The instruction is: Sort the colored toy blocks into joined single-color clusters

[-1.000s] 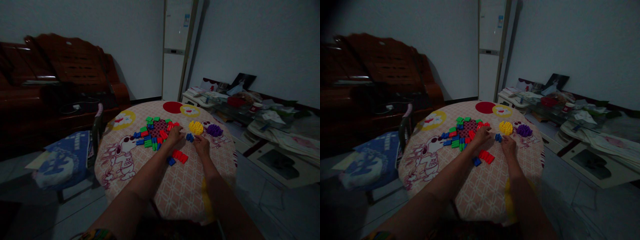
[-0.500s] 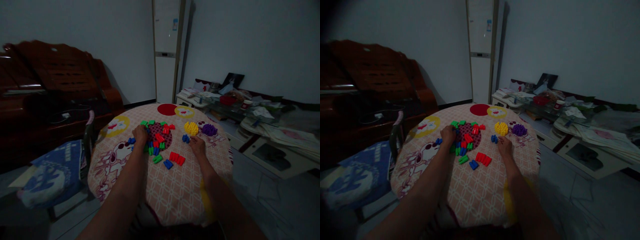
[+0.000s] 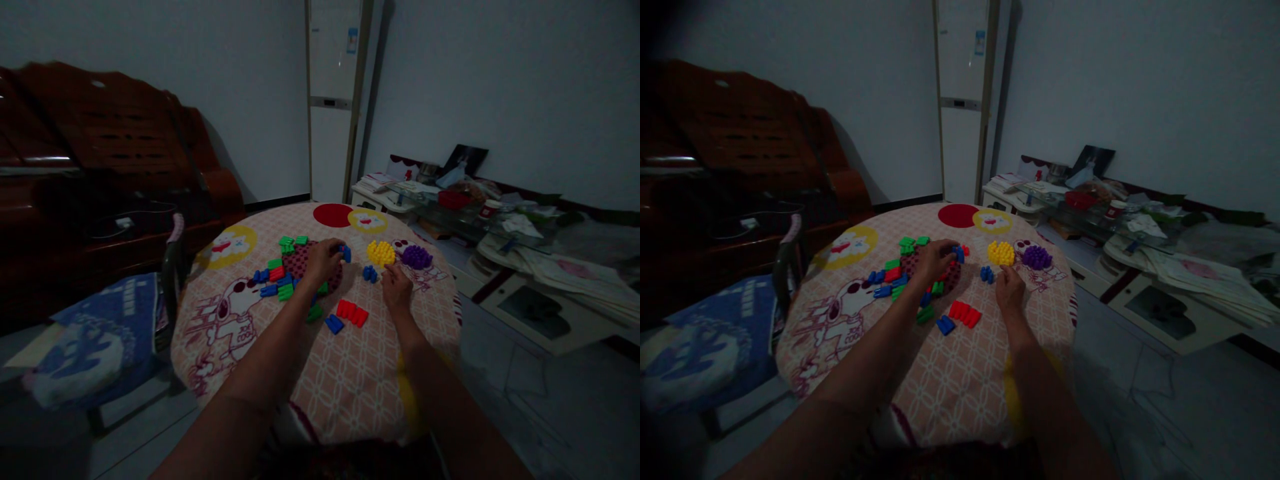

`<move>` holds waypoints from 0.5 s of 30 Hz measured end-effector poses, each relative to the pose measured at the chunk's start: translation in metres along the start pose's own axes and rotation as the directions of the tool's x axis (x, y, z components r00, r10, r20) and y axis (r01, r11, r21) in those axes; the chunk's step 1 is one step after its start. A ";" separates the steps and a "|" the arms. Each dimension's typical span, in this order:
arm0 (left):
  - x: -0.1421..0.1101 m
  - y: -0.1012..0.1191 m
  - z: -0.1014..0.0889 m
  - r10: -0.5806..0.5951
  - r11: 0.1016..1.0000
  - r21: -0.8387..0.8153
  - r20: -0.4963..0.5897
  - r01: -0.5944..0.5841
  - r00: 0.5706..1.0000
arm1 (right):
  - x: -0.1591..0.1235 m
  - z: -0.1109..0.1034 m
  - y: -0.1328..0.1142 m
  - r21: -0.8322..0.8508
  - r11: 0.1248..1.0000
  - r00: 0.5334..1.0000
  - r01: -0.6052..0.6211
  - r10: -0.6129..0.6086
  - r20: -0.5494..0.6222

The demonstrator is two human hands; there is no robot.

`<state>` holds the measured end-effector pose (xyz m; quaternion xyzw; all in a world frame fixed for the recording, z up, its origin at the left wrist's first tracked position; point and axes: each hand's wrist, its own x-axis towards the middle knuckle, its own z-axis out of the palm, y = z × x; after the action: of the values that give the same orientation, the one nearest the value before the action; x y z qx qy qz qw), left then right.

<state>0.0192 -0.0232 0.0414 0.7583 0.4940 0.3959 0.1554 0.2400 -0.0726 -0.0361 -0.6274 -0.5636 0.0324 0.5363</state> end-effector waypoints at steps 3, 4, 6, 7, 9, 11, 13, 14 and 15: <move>-0.008 0.028 0.028 0.156 0.985 -0.087 0.043 -0.151 0.987 | -0.004 -0.005 -0.013 -0.030 0.979 0.979 0.202 -0.203 -0.028; -0.011 0.034 0.035 0.183 0.979 -0.099 0.052 -0.177 0.982 | -0.005 -0.005 -0.017 -0.037 0.963 0.963 0.266 -0.267 -0.023; -0.016 0.039 0.046 0.211 0.973 -0.108 0.060 -0.204 0.976 | -0.009 -0.004 -0.024 -0.043 0.929 0.930 0.367 -0.368 -0.011; -0.018 0.039 0.050 0.219 0.971 -0.109 0.062 -0.211 0.974 | -0.010 -0.002 -0.026 -0.043 0.916 0.916 0.400 -0.400 -0.009; -0.021 0.037 0.054 0.232 0.967 -0.122 0.067 -0.223 0.970 | -0.011 0.001 -0.026 -0.045 0.903 0.904 0.427 -0.428 -0.009; -0.021 0.033 0.054 0.245 0.960 -0.158 0.074 -0.231 0.967 | -0.010 0.002 -0.023 -0.055 0.910 0.911 0.411 -0.412 -0.014; -0.018 0.028 0.050 0.241 0.955 -0.195 0.066 -0.224 0.968 | -0.007 0.002 -0.018 -0.077 0.930 0.932 0.359 -0.362 -0.030; -0.016 0.025 0.045 0.223 0.957 -0.199 0.046 -0.210 0.974 | -0.005 0.001 -0.015 -0.092 0.941 0.942 0.326 -0.331 -0.047; -0.013 0.021 0.039 0.193 0.964 -0.189 0.014 -0.187 0.981 | -0.003 -0.001 -0.012 -0.110 0.950 0.952 0.292 -0.300 -0.063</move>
<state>0.0592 -0.0380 0.0235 0.7905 0.3769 0.4415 0.1951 0.2316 -0.0774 -0.0288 -0.5625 -0.6306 -0.1011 0.5251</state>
